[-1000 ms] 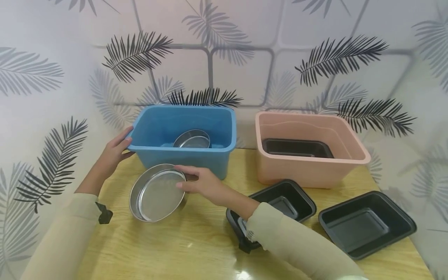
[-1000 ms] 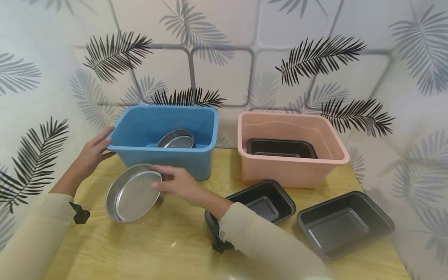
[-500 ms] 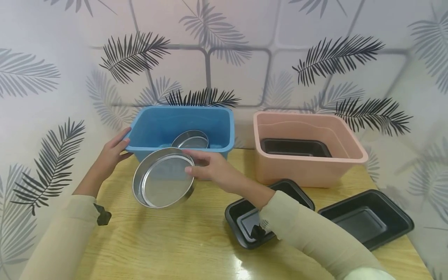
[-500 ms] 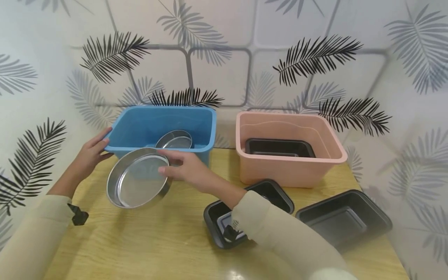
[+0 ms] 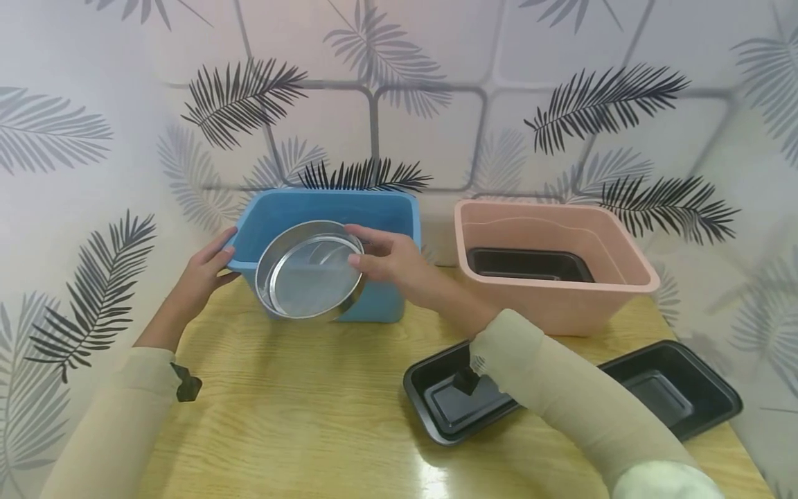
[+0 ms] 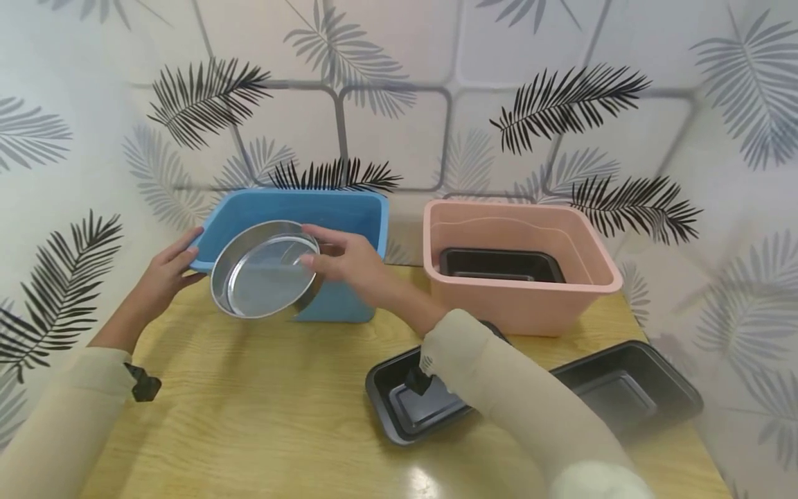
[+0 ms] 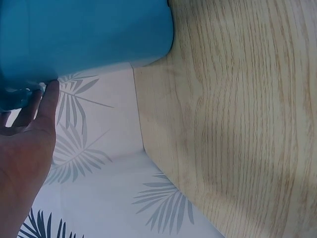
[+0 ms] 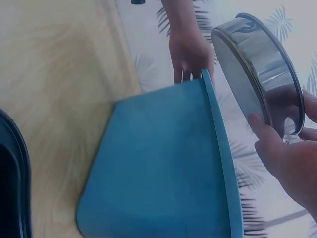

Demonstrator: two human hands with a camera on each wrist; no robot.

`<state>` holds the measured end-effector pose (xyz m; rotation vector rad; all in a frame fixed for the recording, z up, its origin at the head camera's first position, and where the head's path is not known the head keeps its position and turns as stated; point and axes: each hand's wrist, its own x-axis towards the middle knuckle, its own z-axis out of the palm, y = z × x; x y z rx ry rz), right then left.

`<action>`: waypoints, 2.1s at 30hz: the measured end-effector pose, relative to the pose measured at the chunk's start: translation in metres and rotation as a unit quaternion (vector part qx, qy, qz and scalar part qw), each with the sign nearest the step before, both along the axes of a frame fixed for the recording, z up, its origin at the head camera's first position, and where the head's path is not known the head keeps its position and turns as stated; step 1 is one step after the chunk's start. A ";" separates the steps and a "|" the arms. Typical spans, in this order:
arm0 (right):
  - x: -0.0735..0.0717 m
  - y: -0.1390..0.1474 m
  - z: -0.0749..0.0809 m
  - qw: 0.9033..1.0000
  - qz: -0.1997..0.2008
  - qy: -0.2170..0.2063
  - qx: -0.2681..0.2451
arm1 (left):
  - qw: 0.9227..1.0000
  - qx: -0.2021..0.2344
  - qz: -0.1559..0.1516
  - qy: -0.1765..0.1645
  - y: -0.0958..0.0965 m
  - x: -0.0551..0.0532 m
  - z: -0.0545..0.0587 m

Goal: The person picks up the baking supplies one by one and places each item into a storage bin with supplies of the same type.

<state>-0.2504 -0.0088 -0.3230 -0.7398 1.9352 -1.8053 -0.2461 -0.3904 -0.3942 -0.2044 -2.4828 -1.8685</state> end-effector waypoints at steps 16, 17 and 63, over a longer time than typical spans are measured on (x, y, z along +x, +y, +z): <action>-0.078 0.023 0.023 0.999 -0.024 0.025 0.008 | 1.000 0.002 -0.009 0.005 -0.001 0.000 0.000; -0.083 0.024 0.023 0.999 -0.023 0.028 0.007 | 1.000 0.002 -0.008 0.004 -0.001 0.001 0.000; -0.150 -0.049 -0.024 0.979 0.059 0.043 0.190 | 1.000 -0.024 -0.004 0.010 -0.008 -0.004 -0.005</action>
